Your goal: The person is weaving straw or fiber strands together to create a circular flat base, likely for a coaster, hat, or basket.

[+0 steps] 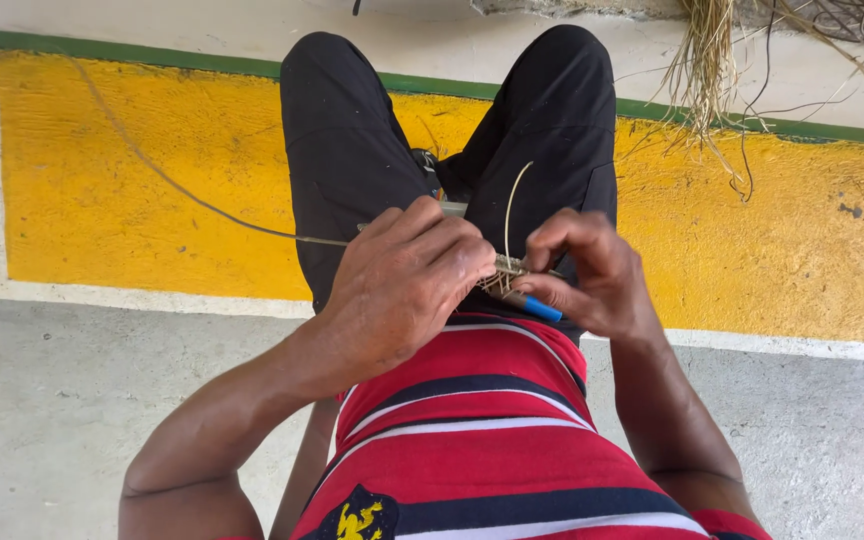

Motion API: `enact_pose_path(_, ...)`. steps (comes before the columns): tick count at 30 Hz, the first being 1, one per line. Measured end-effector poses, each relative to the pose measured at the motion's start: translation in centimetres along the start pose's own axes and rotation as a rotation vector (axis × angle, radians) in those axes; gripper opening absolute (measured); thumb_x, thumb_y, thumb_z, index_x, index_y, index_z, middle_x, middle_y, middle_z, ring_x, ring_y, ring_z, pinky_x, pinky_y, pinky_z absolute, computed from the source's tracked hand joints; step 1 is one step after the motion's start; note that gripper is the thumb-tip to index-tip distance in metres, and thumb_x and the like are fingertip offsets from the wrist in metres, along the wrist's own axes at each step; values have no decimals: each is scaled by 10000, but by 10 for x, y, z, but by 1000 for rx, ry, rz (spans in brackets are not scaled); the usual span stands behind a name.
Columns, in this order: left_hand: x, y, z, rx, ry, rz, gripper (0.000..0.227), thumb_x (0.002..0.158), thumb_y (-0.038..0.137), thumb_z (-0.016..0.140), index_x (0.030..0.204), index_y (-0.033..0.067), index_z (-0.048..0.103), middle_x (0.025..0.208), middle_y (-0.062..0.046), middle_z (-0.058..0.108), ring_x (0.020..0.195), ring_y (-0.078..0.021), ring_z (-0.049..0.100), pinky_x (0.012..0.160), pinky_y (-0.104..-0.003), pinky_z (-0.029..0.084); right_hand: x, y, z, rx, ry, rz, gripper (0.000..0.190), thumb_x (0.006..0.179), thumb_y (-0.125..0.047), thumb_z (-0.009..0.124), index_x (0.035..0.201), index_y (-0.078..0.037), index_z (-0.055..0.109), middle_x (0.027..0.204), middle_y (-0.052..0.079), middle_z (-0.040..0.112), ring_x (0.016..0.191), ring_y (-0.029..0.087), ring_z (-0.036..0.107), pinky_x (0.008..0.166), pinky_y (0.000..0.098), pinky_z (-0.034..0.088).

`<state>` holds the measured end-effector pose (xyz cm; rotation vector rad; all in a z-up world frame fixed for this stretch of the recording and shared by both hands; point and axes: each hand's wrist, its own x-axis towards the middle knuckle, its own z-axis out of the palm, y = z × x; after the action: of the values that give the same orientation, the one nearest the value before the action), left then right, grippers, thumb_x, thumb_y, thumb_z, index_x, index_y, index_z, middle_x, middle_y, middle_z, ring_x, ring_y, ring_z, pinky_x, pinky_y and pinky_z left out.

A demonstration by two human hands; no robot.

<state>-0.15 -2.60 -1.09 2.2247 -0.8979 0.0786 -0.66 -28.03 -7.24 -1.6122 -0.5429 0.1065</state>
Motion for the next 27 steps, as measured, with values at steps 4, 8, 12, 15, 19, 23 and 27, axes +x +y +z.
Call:
enact_pose_path(4, 3, -4, 6, 62, 42, 15, 187, 928, 128, 746, 1100, 73, 698, 1072, -6, 714, 989, -181, 589, 804, -352, 459, 18, 8, -12, 13, -16, 134, 152, 1009, -148, 683, 1041, -6, 642, 850, 8, 634, 764, 83, 625, 679, 246, 517)
enact_pose_path(8, 14, -11, 10, 116, 41, 62, 236, 918, 114, 751, 1142, 45, 716, 1041, -14, 748, 942, -166, 573, 766, -349, 445, 47, 6, -11, 10, -91, 177, 209, 1079, -139, 579, 1004, 28, 679, 851, 15, 647, 738, 64, 580, 648, 240, 485)
enact_pose_path(12, 29, -24, 12, 86, 82, 88, 248, 918, 136, 749, 1158, 76, 740, 963, 30, 752, 915, -169, 557, 791, -343, 460, 52, 26, -21, -14, -19, 88, 193, 1061, -79, 594, 904, 14, 658, 863, 26, 659, 765, 66, 575, 666, 244, 481)
enact_pose_path(15, 38, -24, 8, 61, 16, 54, 166, 925, 149, 738, 1073, 75, 754, 841, 15, 726, 912, -193, 573, 768, -374, 467, 46, 16, -21, 42, 123, 247, 238, 1050, -54, 634, 818, -5, 654, 653, 3, 541, 586, 30, 447, 545, 211, 371)
enact_pose_path(19, 47, -33, 16, 46, -42, 19, 146, 921, 152, 730, 1051, 99, 770, 799, 3, 716, 893, -213, 579, 729, -384, 489, 55, -7, -31, 199, 95, 104, 240, 1030, -69, 635, 791, -51, 623, 668, -3, 574, 553, 17, 484, 551, 186, 441)
enact_pose_path(23, 64, -46, 22, 49, -9, 41, 311, 874, 117, 737, 1171, 183, 804, 825, 2, 731, 868, -238, 571, 765, -400, 511, 54, 0, -58, 115, -30, 53, 180, 1043, -132, 637, 1068, 22, 726, 982, 113, 755, 654, 55, 619, 539, 193, 525)
enact_pose_path(27, 77, -61, 30, 22, -30, -12, 265, 843, 118, 749, 1083, 202, 823, 808, -23, 724, 886, -235, 591, 750, -414, 513, 51, -14, -60, 66, -214, 115, 230, 1089, -151, 631, 1218, 20, 715, 1100, 117, 780, 930, 135, 762, 786, 302, 623)
